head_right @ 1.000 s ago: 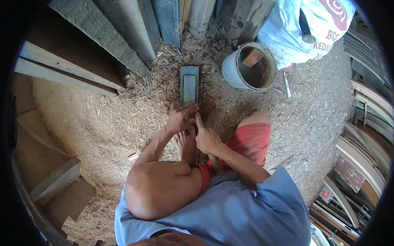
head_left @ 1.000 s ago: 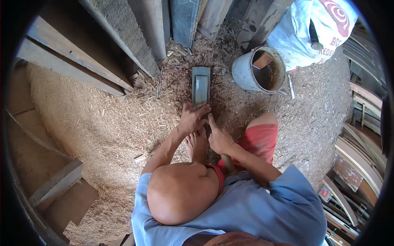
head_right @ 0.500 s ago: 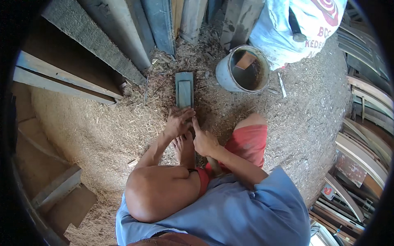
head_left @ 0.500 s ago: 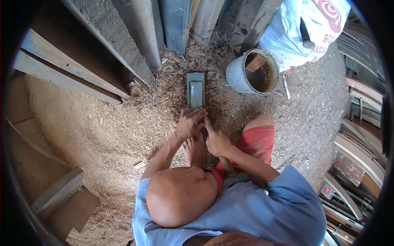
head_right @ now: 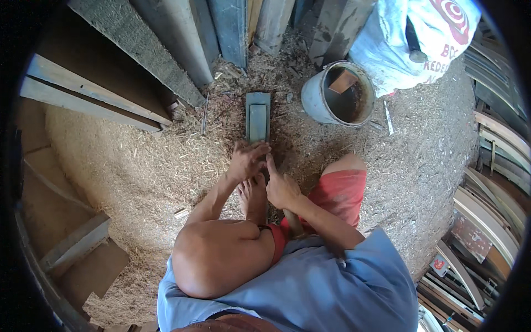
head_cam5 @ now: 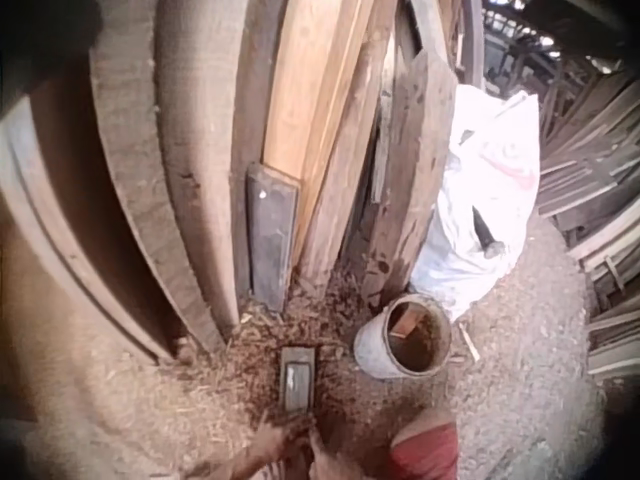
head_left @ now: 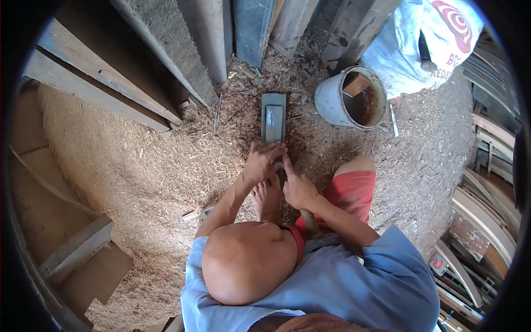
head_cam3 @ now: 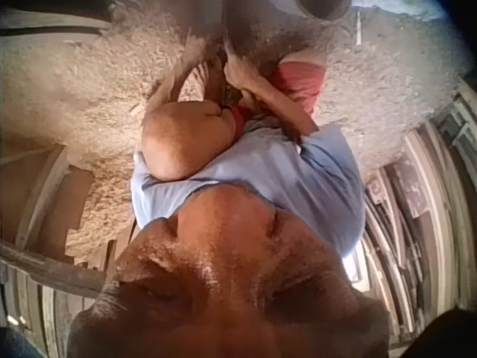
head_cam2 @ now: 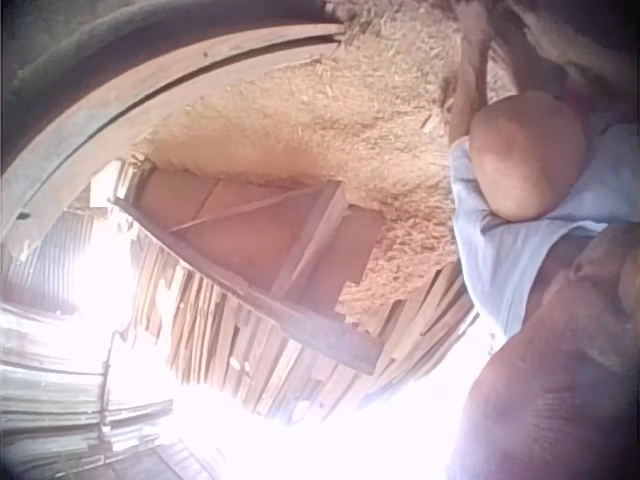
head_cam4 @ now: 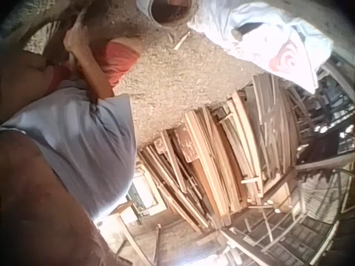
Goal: The person sharpens a metal blade by hand, repeatedly rubbing it against a whetstone and occasionally dipping the stone or blade into a bucket of liquid.
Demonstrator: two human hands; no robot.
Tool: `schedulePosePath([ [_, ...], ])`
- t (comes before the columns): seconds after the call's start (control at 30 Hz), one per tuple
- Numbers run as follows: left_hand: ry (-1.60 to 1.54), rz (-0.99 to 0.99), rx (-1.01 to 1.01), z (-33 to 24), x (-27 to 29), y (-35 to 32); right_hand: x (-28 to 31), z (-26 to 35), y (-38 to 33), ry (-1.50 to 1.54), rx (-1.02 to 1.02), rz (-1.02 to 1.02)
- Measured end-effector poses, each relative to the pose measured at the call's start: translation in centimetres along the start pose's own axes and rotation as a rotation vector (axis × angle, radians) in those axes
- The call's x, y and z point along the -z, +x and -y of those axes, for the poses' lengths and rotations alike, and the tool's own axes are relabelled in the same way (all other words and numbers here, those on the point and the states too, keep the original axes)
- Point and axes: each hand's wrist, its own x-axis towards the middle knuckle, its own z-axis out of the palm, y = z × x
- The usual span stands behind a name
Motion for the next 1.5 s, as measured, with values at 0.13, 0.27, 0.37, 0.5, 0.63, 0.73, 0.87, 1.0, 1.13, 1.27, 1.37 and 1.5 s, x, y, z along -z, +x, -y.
schedulePosePath([
  [0.13, 0.168, 0.069, -0.05, 3.9, 5.1, 8.4, 3.6, 1.6, 6.4, -0.028, 0.129, -0.206],
  [0.27, 0.09, 0.186, 0.094, 3.6, 7.0, 10.8, 9.7, 3.6, 8.6, 0.191, 0.0, 0.065],
  [0.37, -0.028, 0.03, 0.048, 2.1, 3.4, 6.4, 5.5, 0.8, 5.2, 0.122, 0.089, -0.05],
  [0.5, -0.025, -0.04, -0.09, 0.5, 0.3, 0.6, 0.1, 0.1, 1.5, -0.02, 0.052, -0.113],
  [0.63, 0.044, 0.017, -0.062, 4.3, 4.8, 7.8, 2.4, 0.5, 7.0, -0.075, 0.128, -0.22],
  [0.73, 0.051, 0.199, 0.09, 4.9, 7.4, 11.3, 6.5, 1.4, 10.3, 0.039, 0.134, -0.123],
  [0.87, 0.028, 0.089, 0.021, 3.1, 4.3, 7.0, 4.8, -1.7, 7.9, 0.087, 0.278, -0.097],
  [1.0, 0.019, 0.12, 0.04, -0.4, 1.3, 0.5, -0.5, -1.0, 1.0, 0.037, 0.058, -0.038],
  [1.13, 0.132, -0.027, -0.084, 3.6, 4.0, 7.4, 2.5, -0.6, 6.9, -0.127, 0.147, -0.185],
  [1.27, 0.085, 0.116, 0.118, 4.7, 7.4, 10.8, 8.8, 3.9, 6.7, 0.263, 0.079, 0.033],
  [1.37, -0.011, 0.019, 0.02, 2.4, 3.5, 6.5, 5.8, -0.3, 6.1, 0.125, 0.102, -0.017],
  [1.5, 0.004, -0.007, -0.01, 0.6, 0.6, 0.9, -0.1, -0.4, 1.2, -0.003, 0.059, -0.087],
])
